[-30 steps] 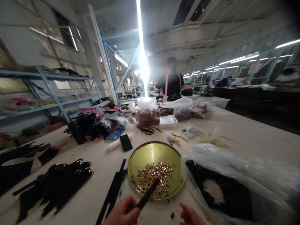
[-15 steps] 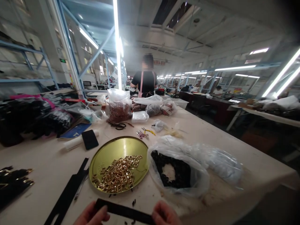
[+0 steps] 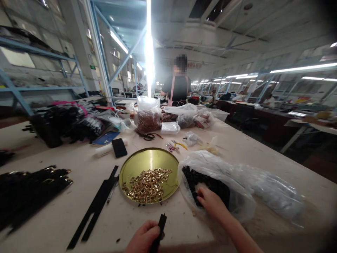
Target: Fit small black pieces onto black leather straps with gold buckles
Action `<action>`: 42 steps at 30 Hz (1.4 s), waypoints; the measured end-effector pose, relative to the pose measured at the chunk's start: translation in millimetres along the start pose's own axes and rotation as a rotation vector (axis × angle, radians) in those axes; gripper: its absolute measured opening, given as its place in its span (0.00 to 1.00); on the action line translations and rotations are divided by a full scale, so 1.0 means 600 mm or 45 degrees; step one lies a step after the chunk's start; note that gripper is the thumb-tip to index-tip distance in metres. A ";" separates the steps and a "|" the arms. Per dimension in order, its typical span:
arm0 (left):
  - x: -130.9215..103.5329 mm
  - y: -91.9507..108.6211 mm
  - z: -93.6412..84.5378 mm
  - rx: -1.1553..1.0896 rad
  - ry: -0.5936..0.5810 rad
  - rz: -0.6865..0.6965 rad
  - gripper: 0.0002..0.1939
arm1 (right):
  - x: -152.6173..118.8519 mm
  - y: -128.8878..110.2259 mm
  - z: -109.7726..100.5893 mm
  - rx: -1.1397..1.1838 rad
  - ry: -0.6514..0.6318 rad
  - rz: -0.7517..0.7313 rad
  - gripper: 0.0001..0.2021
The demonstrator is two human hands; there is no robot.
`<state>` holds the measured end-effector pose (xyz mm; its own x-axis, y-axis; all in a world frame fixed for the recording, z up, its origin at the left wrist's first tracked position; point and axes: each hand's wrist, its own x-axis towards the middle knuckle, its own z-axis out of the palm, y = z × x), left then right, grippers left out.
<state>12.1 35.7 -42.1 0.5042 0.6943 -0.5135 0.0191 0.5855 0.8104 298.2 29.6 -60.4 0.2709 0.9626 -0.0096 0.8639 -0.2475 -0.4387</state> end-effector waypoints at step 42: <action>-0.014 -0.026 0.045 -0.398 0.049 -0.324 0.20 | -0.130 -0.113 0.047 1.547 -0.001 0.400 0.11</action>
<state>31.1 9.4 -42.7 0.4843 0.5225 -0.7017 -0.1272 0.8356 0.5344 206.7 -25.4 -55.4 0.3931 0.8808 -0.2639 -0.1869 -0.2045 -0.9609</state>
